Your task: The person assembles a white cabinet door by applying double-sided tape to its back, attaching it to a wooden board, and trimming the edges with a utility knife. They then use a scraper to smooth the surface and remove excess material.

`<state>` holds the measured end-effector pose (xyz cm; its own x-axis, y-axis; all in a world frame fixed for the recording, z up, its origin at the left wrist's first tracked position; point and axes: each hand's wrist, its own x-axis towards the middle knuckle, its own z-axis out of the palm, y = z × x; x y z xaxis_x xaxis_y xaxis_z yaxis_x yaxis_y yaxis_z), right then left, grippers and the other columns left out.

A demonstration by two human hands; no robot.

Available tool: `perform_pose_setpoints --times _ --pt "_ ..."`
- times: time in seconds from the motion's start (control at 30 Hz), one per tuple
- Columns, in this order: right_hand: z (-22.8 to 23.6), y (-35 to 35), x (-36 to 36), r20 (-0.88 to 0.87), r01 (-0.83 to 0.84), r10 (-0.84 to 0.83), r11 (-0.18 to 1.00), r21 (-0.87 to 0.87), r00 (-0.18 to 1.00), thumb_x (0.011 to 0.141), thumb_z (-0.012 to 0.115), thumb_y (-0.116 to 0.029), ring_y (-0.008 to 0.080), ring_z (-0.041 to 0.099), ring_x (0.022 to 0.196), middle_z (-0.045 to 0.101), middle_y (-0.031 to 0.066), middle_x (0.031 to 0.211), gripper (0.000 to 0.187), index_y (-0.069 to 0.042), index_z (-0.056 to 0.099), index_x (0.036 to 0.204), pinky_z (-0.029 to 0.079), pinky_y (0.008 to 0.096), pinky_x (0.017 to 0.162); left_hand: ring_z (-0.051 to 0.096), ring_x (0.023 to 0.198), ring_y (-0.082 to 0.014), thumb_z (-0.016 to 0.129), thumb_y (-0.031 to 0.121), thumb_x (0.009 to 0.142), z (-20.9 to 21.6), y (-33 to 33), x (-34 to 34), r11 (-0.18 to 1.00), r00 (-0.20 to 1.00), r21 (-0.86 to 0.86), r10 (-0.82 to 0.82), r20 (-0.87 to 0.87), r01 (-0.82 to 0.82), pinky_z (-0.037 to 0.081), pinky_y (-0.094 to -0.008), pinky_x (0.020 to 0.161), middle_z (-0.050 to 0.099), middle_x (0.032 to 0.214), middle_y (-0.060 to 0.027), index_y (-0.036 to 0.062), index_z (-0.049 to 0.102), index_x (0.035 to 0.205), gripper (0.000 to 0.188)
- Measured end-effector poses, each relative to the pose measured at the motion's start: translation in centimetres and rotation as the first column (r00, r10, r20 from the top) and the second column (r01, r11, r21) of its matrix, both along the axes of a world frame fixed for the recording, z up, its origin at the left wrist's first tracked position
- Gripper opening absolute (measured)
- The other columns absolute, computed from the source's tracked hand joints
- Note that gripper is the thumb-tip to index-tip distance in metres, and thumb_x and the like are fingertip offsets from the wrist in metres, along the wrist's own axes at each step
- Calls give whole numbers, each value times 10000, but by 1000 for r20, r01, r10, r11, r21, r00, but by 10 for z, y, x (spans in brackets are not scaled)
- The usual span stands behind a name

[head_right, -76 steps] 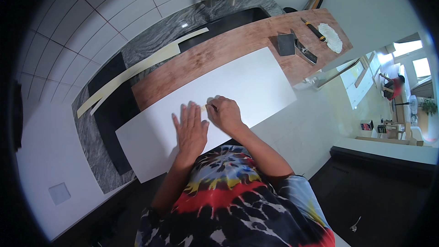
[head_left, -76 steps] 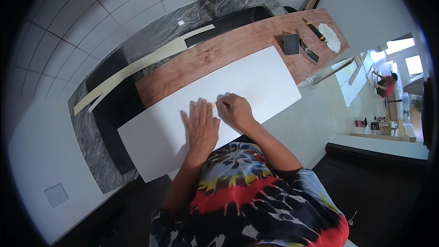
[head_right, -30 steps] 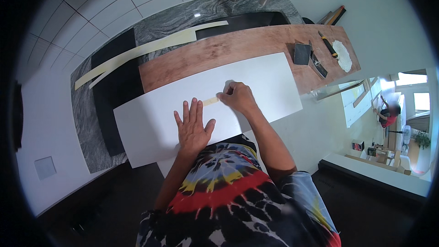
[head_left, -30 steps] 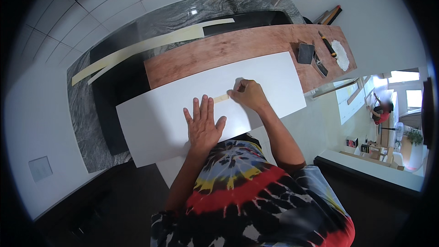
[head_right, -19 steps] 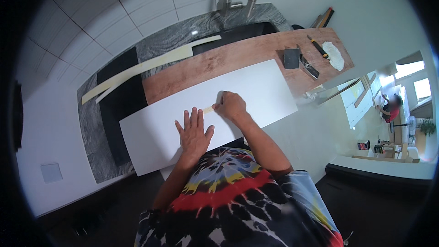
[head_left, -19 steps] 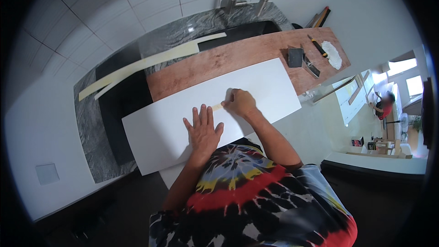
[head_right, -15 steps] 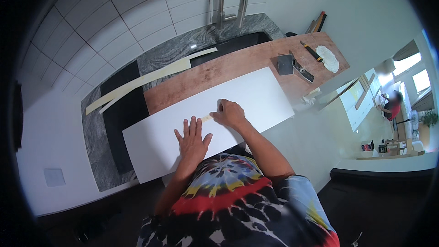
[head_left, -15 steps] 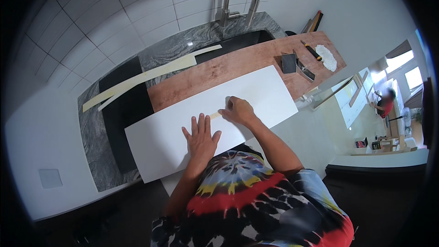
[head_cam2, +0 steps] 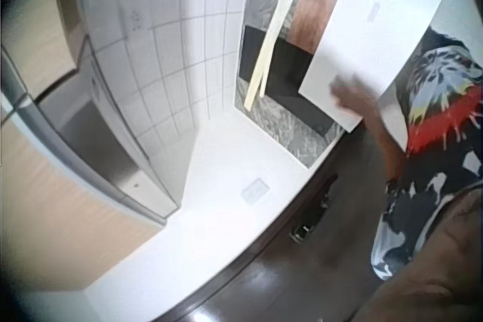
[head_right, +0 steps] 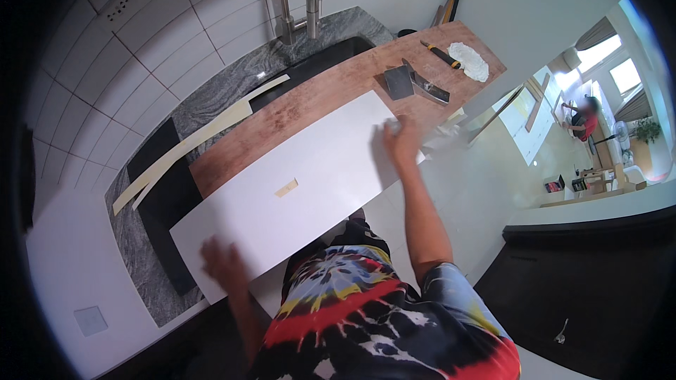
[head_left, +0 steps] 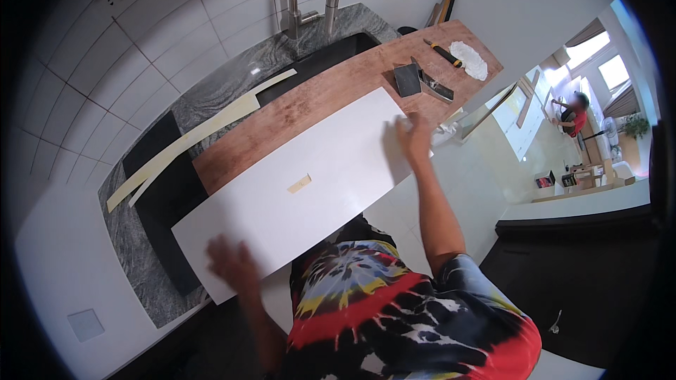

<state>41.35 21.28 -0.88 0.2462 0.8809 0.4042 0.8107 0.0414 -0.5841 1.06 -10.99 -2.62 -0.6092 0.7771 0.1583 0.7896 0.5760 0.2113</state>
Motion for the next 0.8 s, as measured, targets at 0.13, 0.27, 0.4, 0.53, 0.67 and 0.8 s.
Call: perform_pose_setpoints --times 0.13,0.27,0.4,0.53,0.67,0.8 --pt "-8 -16 42 220 -20 54 988 -154 974 872 744 -283 449 638 965 658 262 1078 388 8 679 1119 519 499 893 466 1347 -443 553 389 1025 -7 -65 -92 961 954 23 270 127 -275 356 -562 1107 521 1419 -289 -32 546 1386 555" --pt "1 -24 31 145 24 -2 988 -152 989 882 727 -248 435 642 971 666 268 1063 295 4 730 1037 526 470 881 556 1223 -463 541 371 1029 10 -53 -96 938 911 51 318 262 -342 418 -493 1065 588 1310 -322 -104 585 1297 547" --pt "-15 -14 42 113 87 -69 983 -160 991 882 725 -257 421 677 888 695 266 944 284 14 733 967 537 471 811 588 1186 -434 546 364 1027 6 -35 -94 906 888 -82 422 180 -414 442 -484 1039 600 1292 -316 -96 594 1291 533" --pt "-5 -12 67 106 53 -28 970 -238 994 906 694 -312 431 692 791 692 281 835 343 30 704 930 535 490 740 656 1054 -425 566 363 1012 2 -34 -106 892 842 38 409 352 -450 498 -474 957 656 1188 -311 -105 639 1226 519" --pt "39 -30 58 73 53 -31 944 -326 997 953 644 -366 482 663 763 675 284 782 400 29 663 890 524 518 705 692 941 -414 554 330 1010 36 -33 -120 918 852 61 338 399 -393 537 -475 867 711 1079 -278 -86 710 1110 455" --pt "62 -79 80 -140 75 -122 950 -303 983 974 609 -436 430 681 789 682 295 829 496 58 654 974 530 468 719 693 814 -336 536 337 1046 26 -66 -147 790 921 474 330 205 -389 577 -456 772 739 962 -239 -99 717 1074 473"
